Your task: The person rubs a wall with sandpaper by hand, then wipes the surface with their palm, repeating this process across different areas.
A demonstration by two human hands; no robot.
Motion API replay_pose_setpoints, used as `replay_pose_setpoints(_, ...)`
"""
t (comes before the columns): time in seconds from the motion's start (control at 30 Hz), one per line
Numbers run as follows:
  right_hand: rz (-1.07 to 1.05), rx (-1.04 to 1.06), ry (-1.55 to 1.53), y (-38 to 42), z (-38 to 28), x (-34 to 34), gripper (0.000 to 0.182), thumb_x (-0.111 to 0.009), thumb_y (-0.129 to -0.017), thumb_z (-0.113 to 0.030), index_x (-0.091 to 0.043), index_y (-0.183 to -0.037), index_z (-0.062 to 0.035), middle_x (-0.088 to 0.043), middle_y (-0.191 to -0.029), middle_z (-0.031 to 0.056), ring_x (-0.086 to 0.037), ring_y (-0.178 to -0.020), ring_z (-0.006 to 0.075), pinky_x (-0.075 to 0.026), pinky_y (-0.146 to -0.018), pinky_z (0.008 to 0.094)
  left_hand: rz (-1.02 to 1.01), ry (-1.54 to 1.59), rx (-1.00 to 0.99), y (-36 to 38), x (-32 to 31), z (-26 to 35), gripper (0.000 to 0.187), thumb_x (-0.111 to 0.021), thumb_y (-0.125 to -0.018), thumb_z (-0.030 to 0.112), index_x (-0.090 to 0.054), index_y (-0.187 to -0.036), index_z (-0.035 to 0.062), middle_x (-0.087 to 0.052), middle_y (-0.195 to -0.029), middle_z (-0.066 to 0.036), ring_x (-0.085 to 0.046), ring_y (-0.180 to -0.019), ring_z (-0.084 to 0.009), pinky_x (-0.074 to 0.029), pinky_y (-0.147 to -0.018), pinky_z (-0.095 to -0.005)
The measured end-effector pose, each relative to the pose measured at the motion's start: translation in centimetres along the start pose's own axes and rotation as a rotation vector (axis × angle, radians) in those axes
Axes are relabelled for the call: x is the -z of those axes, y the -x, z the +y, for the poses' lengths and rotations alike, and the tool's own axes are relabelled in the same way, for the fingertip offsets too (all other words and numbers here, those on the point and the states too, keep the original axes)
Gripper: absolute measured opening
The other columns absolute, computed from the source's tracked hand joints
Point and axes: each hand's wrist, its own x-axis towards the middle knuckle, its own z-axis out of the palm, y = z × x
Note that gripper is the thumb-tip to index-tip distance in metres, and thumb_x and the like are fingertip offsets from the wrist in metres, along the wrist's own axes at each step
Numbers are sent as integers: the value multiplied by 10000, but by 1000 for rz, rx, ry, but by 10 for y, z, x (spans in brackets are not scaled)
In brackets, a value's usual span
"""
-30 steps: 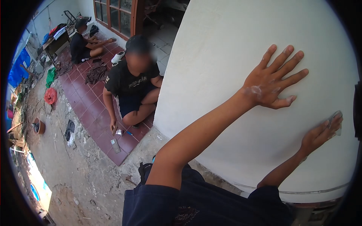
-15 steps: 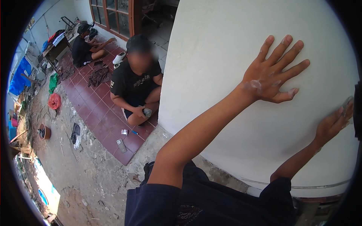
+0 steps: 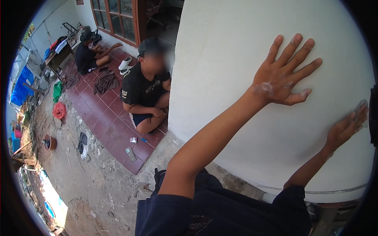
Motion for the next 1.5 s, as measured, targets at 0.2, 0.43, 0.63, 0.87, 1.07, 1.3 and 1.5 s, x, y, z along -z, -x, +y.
replay_pose_setpoints(0.2, -13, 17, 16, -1, -10, 8, 514, -238, -1058, -375, -374, -1473, -104, -352, -1534, 117, -204, -1452, 384, -63, -1158, 591, 8, -58, -18, 0, 13, -3, 633, -419, -862, 583, -494, -1415, 285, -263, -1581, -107, -158, -1478, -329, -15, -1180, -562)
replay_pose_setpoints(0.43, -72, -56, 11, 30, -24, 17, 510, -241, -1057, -362, -372, -1475, -99, -335, -1538, 144, -196, -1453, 397, -54, -1153, 602, 0, -4, -20, -4, 20, -4, 633, -443, -855, 583, -496, -1415, 291, -268, -1579, -107, -161, -1477, -332, -8, -1178, -565)
replay_pose_setpoints(0.63, -56, -3, 5, -6, -17, 7, 495, -252, -1056, -324, -361, -1479, -92, -302, -1554, 151, -176, -1460, 395, -39, -1153, 604, -25, 35, 0, -3, 10, -5, 639, -439, -859, 590, -495, -1418, 286, -271, -1579, -104, -168, -1477, -325, 4, -1181, -551)
replay_pose_setpoints(0.87, -111, -43, 24, 39, -17, 3, 496, -253, -1054, -306, -354, -1480, -75, -300, -1557, 144, -162, -1463, 395, -45, -1154, 594, -59, 18, -12, -2, 10, -7, 631, -430, -873, 582, -480, -1429, 287, -265, -1582, -106, -154, -1481, -322, 17, -1183, -532)
replay_pose_setpoints(1.07, -114, -93, 13, 26, -16, 15, 502, -252, -1054, -296, -341, -1485, -54, -298, -1559, 148, -161, -1465, 393, -48, -1158, 575, -94, 45, -17, -1, 13, -2, 637, -413, -883, 592, -470, -1437, 282, -261, -1581, -118, -158, -1479, -329, 42, -1179, -523)
replay_pose_setpoints(1.3, -142, -208, 31, 30, 6, 36, 493, -272, -1050, -239, -332, -1473, 7, -301, -1549, 182, -143, -1471, 382, -25, -1164, 559, -39, 60, -49, -1, 8, 4, 612, -416, -895, 567, -582, -1350, 193, -327, -1540, -177, -178, -1472, -346, 8, -1182, -495)
replay_pose_setpoints(1.5, 9, -224, -95, 8, 18, 21, 452, -339, -1038, -139, -354, -1426, 94, -306, -1517, 267, -224, -1440, 412, -168, -1161, 521, -81, -63, -13, -7, 2, 0, 621, -411, -890, 553, -549, -1379, 196, -345, -1524, -202, -205, -1456, -388, -23, -1186, -522)
